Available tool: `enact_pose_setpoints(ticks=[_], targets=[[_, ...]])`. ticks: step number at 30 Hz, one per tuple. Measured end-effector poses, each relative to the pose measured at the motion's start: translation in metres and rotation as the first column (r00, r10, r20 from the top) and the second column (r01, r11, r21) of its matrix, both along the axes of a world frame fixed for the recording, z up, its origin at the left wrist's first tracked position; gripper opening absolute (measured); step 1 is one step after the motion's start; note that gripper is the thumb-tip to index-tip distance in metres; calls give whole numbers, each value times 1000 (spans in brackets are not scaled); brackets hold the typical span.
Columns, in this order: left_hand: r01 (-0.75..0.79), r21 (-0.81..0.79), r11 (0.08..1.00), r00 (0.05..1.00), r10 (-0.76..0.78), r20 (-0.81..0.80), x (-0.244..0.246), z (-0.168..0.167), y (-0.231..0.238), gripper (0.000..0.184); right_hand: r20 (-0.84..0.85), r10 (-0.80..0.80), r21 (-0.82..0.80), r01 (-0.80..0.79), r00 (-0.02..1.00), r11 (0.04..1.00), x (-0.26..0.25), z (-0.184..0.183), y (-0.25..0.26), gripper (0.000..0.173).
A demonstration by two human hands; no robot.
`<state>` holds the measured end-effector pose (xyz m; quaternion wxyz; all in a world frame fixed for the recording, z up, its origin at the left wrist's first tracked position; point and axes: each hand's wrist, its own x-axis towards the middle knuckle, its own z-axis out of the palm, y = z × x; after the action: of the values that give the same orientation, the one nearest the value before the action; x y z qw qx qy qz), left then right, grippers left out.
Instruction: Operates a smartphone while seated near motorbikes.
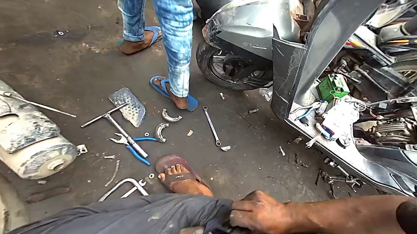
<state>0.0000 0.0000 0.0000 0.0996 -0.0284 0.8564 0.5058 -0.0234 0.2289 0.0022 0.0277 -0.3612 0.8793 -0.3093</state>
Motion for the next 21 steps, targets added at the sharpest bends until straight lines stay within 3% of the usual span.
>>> enact_pose_setpoints(ticks=[4, 8, 10, 12, 15, 18, 21], targets=[[-24, 20, 1000, 999, 24, 31, -11, -1, 11, 17, 40, 34, 43, -35, 999, 998, 17, 18, 37, 14], [-60, -56, 997, 998, 58, -39, -15, 0, 18, 18, 63, 35, 7, -36, 997, 999, 16, 60, 32, 14], [-63, -95, 993, 998, 60, -36, -12, -4, 13, 18, 71, 94, 1, -94, 993, 996, 16, 58, 33, 13], [-62, -143, 988, 998, 58, -38, -6, -11, 8, 18, 181, 140, 34, -148, 973, 988, 19, 44, 44, 11], [-50, -184, 982, 997, 37, -72, -3, -20, 7, 18, 455, -30, 182, -60, 890, 982, 14, 42, 53, 38], [-32, -185, 982, 998, 20, -64, -3, -17, 9, 17, 653, -360, 389, 113, 667, 914, -1, 53, 37, 71], [-31, -190, 981, 996, 15, -89, -5, -15, 13, 17, 730, -477, 501, 93, 490, 861, -12, 48, 12, 96]])
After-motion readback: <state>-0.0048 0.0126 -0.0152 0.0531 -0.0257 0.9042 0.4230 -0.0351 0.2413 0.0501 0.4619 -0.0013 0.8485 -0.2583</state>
